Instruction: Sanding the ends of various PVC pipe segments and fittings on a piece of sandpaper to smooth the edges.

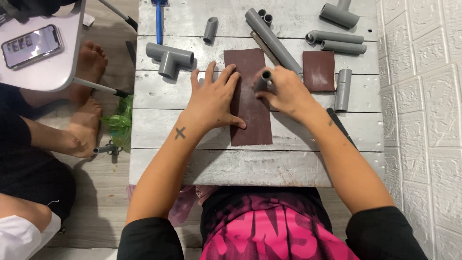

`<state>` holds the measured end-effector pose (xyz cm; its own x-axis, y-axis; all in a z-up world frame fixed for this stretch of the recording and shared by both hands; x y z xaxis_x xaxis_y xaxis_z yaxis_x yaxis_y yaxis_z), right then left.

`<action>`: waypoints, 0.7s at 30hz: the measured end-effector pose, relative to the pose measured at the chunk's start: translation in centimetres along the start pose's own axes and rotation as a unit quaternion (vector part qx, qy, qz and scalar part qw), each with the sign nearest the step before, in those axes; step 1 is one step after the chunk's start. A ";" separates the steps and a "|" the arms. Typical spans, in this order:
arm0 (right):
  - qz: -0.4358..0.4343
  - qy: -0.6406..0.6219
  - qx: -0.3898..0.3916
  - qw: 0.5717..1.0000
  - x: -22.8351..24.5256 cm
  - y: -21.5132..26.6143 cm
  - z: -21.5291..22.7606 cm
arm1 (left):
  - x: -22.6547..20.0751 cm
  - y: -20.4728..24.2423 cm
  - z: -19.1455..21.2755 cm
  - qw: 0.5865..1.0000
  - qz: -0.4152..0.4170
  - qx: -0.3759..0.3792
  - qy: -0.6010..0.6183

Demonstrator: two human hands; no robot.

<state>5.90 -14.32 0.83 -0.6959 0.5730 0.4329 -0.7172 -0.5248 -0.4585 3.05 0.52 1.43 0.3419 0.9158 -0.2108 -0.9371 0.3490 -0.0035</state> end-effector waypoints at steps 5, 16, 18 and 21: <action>0.005 -0.025 0.028 0.999 0.9 0.1 -1.4 | -0.2 0.1 -0.1 1.000 -0.010 -0.018 -0.008; -0.261 -0.367 0.032 0.893 -0.2 -0.3 1.4 | 0.6 -0.5 1.6 0.992 -0.049 -0.115 0.007; -0.278 -0.421 0.011 0.863 -0.3 -0.1 1.7 | 0.3 -0.4 3.6 0.986 -0.049 -0.160 0.018; -0.296 -0.508 -0.010 0.809 0.5 0.1 2.3 | -0.4 -0.4 5.2 0.971 -0.067 -0.225 0.049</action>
Point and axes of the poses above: each hand's wrist, its own y-axis away from the middle knuckle, its own z-axis out of the back of the hand, x = y × z, the point moved 7 cm from there along -y, towards the middle knuckle, and after that the axes turned 11 degrees about -x, right-handed, at the moved point
